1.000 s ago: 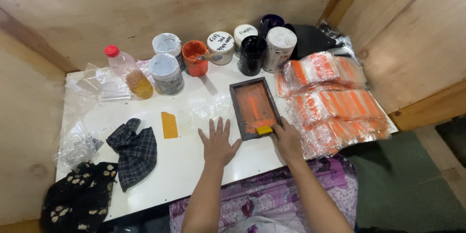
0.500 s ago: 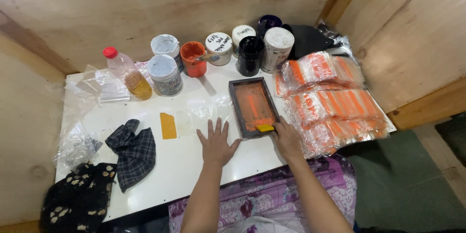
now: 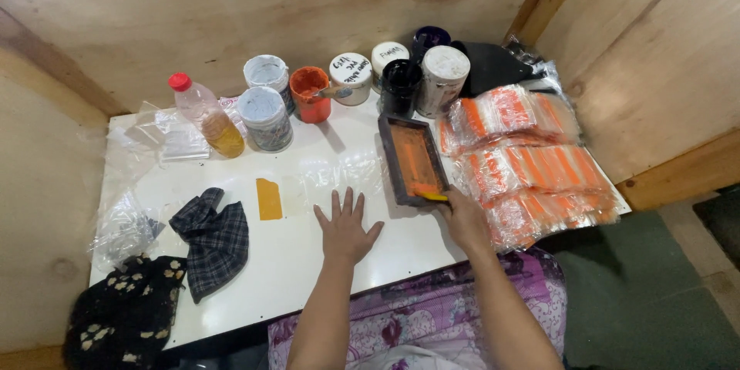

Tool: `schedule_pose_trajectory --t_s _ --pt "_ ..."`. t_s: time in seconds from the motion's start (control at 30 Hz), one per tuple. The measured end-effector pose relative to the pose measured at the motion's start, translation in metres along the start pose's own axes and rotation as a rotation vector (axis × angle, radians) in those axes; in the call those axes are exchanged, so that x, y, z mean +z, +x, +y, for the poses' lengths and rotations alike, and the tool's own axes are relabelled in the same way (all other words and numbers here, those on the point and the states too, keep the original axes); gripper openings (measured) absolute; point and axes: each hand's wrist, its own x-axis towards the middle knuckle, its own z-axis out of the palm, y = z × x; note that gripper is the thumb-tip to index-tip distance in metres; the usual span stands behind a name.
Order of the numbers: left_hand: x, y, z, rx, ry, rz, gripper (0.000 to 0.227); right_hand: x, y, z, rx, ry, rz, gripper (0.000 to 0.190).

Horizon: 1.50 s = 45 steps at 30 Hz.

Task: The person wipes a white table surface with a dark cloth, then uses a yellow sponge to spread orange paint evenly across a rectangular tray. Several paint containers and wrapped items are visible on the table.

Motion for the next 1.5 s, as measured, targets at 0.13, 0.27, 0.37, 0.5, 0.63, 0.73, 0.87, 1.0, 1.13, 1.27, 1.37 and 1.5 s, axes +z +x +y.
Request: schedule_pose_trajectory --t_s 0.13,0.27,0.37,0.5,0.63,0.73,0.87,1.0,1.13,1.27,1.37,1.5 --pt "0.003 -0.002 -0.001 -0.002 -0.016 0.046 0.077 -0.081 -0.007 -0.055 0.18 0.007 -0.131 0.027" --pt "0.018 0.002 -0.007 -0.006 -0.003 0.115 0.07 -0.109 0.005 -0.063 0.191 0.21 -0.11 0.024" --pt "0.029 0.004 -0.01 0.005 -0.027 0.152 0.067 -0.108 0.022 -0.047 0.132 0.236 -0.085 0.023" --pt "0.067 0.019 -0.024 0.055 -0.134 0.347 0.065 -0.108 0.025 -0.054 -0.005 0.269 -0.077 0.021" --pt "0.097 0.03 -0.037 0.081 -0.196 0.516 0.064 -0.048 0.036 -0.049 -0.185 0.186 -0.002 0.023" --pt "0.109 0.035 -0.047 0.049 -0.292 0.587 0.069 0.012 0.042 -0.043 -0.425 0.043 0.224 0.02" --pt "0.117 0.034 -0.056 0.014 -0.399 0.639 0.067 0.033 0.021 -0.066 -0.588 -0.102 0.477 0.014" --pt "0.129 0.05 -0.069 -0.11 -0.305 0.908 0.035 0.045 0.012 -0.07 -0.68 -0.262 0.646 0.01" --pt "0.08 0.073 -0.06 -0.013 -0.256 1.003 0.017 0.032 0.002 -0.085 -0.699 -0.21 0.622 0.012" --pt "0.041 0.093 -0.044 0.137 -0.115 0.582 0.027 0.023 -0.008 -0.099 -0.692 -0.203 0.588 0.016" --pt "0.018 0.086 -0.033 0.127 -0.017 0.389 0.04 0.027 -0.01 -0.101 -0.674 -0.21 0.566 0.017" --pt "-0.004 0.065 -0.024 0.125 -0.027 0.316 0.036 0.037 -0.015 -0.096 -0.661 -0.203 0.522 0.018"
